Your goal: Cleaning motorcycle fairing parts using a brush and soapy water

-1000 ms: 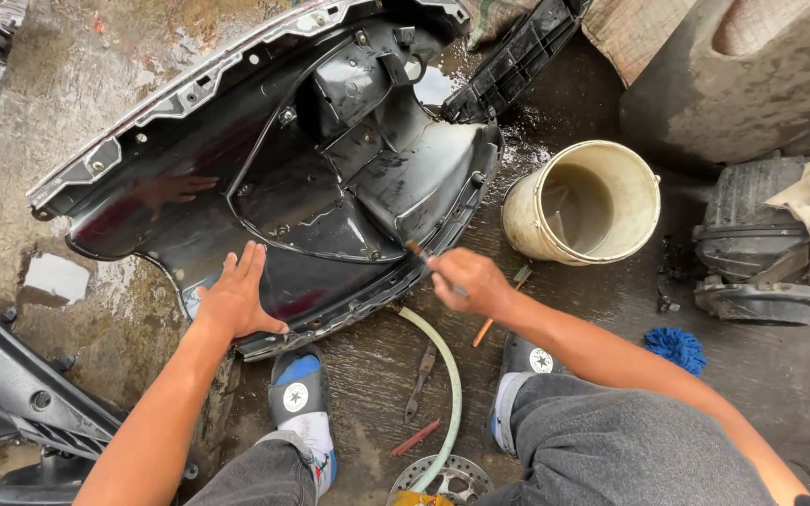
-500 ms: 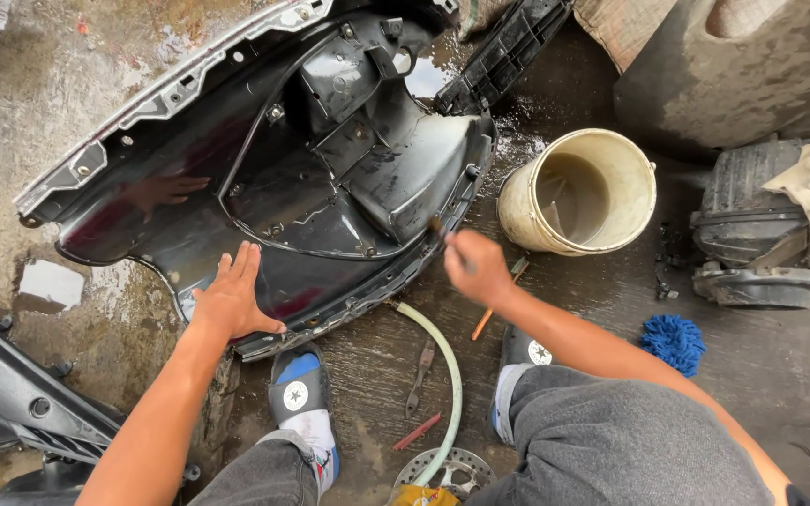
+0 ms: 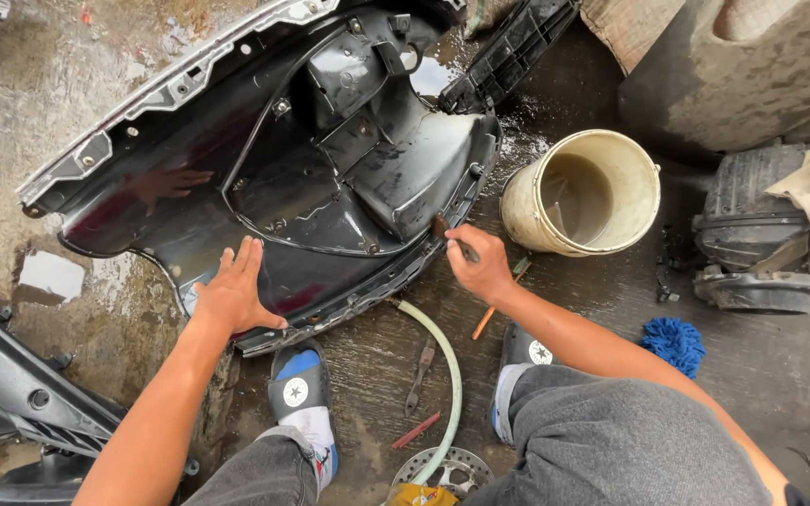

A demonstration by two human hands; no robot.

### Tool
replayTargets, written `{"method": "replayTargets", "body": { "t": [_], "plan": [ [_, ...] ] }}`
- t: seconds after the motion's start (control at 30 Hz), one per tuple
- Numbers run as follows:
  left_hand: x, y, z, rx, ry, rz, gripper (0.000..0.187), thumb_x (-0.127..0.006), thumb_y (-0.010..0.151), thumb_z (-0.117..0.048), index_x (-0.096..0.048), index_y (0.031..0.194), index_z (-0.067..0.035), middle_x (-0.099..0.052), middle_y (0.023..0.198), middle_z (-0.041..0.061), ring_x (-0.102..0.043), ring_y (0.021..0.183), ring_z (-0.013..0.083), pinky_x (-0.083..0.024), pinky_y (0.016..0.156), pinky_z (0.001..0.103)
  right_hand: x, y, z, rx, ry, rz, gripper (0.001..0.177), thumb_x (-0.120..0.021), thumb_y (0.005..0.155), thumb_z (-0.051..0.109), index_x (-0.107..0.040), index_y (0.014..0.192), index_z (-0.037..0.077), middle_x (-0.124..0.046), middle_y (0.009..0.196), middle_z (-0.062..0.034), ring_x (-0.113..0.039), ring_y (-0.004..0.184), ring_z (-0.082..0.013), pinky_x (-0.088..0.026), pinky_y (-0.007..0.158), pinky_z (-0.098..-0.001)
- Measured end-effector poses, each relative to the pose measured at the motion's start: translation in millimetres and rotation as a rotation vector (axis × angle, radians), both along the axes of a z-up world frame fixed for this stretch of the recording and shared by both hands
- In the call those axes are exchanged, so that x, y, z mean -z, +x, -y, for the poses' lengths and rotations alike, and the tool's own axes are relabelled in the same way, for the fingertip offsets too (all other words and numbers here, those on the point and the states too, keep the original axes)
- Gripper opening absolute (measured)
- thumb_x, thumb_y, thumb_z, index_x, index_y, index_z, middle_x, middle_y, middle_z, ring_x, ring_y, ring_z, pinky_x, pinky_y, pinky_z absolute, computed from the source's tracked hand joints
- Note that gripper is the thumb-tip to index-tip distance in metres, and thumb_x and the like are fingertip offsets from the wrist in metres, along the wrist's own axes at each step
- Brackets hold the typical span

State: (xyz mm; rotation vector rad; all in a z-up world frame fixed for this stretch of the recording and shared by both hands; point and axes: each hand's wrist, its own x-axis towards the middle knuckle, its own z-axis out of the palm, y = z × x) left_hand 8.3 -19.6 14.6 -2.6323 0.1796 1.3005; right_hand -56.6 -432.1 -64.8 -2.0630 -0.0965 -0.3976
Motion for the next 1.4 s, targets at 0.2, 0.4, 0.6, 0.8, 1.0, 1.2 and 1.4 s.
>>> {"method": "replayTargets", "body": {
  "t": [0.2,0.4,0.6,0.8,1.0,1.2,1.4],
  "plan": [
    [9.0,-3.2,-4.9,-0.007,-0.025,0.003,0.145,-0.086,0.063,-0.07,0.005,0.165,-0.023,0.003,0.175,-0.007,-0.009,0.16,0.0221,-0.042,0.109,0.074,-32.7,-15.1,-15.4,-0.248,-0.056,-0.08,0.015,-0.071,0.089,0.013,-0.077,0.101,0.009,-0.076,0.088,-0.0143,-0.074,0.082,-0.0369,-0.059,0.072,-0.0438],
    [-0.6,-10.4,-5.9,-0.049,-0.083,0.056,0.144,-0.088,0.062,-0.069,0.0,0.166,-0.021,-0.002,0.175,-0.004,-0.01,0.16,0.0259,-0.038,0.107,0.079,-87.4,-0.8,-9.5,-0.556,0.17,-0.313,0.023,-0.067,0.093,0.015,-0.078,0.113,0.009,-0.079,0.104,-0.0177,-0.075,0.097,-0.0347,-0.055,0.083,-0.0496],
    [14.2,-15.7,-17.3,-0.082,-0.25,0.161,0.156,-0.102,0.048,-0.052,-0.003,0.165,-0.024,-0.001,0.174,-0.009,-0.009,0.159,0.0279,-0.029,0.11,0.081,-134.8,40.5,140.0,-0.025,0.237,-0.223,0.01,-0.064,0.103,-0.003,-0.07,0.107,0.004,-0.069,0.095,-0.0061,-0.066,0.079,-0.0124,-0.058,0.073,-0.0231],
    [19.0,-16.7,-19.6,-0.064,-0.23,0.16,0.155,-0.102,0.049,-0.054,-0.002,0.165,-0.024,-0.001,0.174,-0.009,-0.01,0.158,0.0289,-0.032,0.108,0.08,-154.9,47.9,204.5,0.276,0.001,-0.562,0.006,-0.064,0.103,0.006,-0.068,0.105,0.003,-0.066,0.085,-0.0095,-0.063,0.075,-0.013,-0.05,0.066,-0.0228],
    [20.1,-14.3,-13.8,-0.099,-0.252,0.165,0.155,-0.104,0.048,-0.047,-0.005,0.165,-0.025,-0.003,0.174,-0.01,-0.01,0.159,0.0266,-0.031,0.11,0.078,-90.6,59.8,201.2,0.118,-0.526,-0.953,0.026,-0.076,0.086,0.023,-0.082,0.109,0.011,-0.077,0.081,-0.0117,-0.07,0.068,-0.0238,-0.055,0.068,-0.0347],
    [22.7,-17.1,-21.4,-0.147,-0.278,0.196,0.157,-0.105,0.044,-0.047,-0.007,0.164,-0.024,-0.005,0.174,-0.005,-0.012,0.158,0.0307,-0.029,0.107,0.083,-83.5,72.8,214.9,-0.046,-0.71,-0.856,0.029,-0.072,0.085,0.032,-0.083,0.105,0.014,-0.08,0.094,-0.0092,-0.072,0.086,-0.0311,-0.057,0.085,-0.0384],
    [-4.5,-15.2,-16.5,-0.17,-0.259,0.118,0.153,-0.103,0.051,-0.046,-0.002,0.165,-0.027,0.001,0.174,-0.01,-0.005,0.159,0.025,-0.025,0.109,0.083,-266.3,82.3,99.6,-0.117,-1.105,-0.714,0.035,-0.07,0.09,0.051,-0.083,0.108,0.023,-0.078,0.073,-0.0103,-0.069,0.059,-0.0297,-0.057,0.064,-0.0356]
  ]
}}
